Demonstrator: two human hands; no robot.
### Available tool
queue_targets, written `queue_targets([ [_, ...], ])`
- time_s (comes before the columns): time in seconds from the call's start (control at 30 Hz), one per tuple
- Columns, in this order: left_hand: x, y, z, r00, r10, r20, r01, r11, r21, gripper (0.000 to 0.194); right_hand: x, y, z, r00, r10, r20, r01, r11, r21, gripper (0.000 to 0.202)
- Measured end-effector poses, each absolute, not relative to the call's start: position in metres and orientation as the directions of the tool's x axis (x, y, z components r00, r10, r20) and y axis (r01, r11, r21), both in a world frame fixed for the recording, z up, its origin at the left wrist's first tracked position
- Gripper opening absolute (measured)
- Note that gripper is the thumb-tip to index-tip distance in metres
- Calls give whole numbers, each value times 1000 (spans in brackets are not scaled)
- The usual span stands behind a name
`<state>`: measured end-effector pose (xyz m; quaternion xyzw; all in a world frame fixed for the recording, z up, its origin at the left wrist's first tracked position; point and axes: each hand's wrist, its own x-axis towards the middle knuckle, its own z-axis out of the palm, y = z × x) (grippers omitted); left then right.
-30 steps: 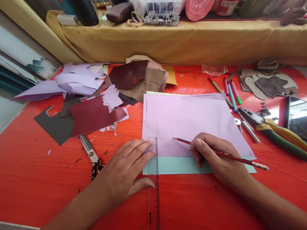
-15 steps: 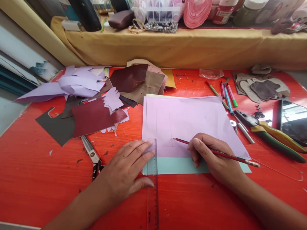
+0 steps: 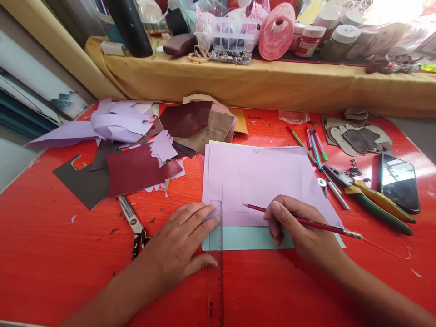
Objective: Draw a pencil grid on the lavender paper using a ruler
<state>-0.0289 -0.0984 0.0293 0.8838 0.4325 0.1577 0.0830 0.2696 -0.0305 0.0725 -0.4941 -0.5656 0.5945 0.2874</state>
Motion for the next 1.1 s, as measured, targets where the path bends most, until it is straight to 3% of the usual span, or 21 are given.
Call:
queue_targets([
  [0.3, -29, -99, 29, 574, 788, 221, 740, -616, 270, 58, 248, -30, 77, -437, 882, -174, 180, -104, -978, 51],
  [0.6, -27, -98, 31, 579, 786, 215, 741, -618, 262, 58, 241, -28, 53, -400, 896, -192, 201, -118, -972, 48],
  [1.1, -27, -98, 32, 583, 781, 226, 740, -625, 248, 57, 240, -28, 53, -447, 876, -182, 279, -57, -959, 42],
])
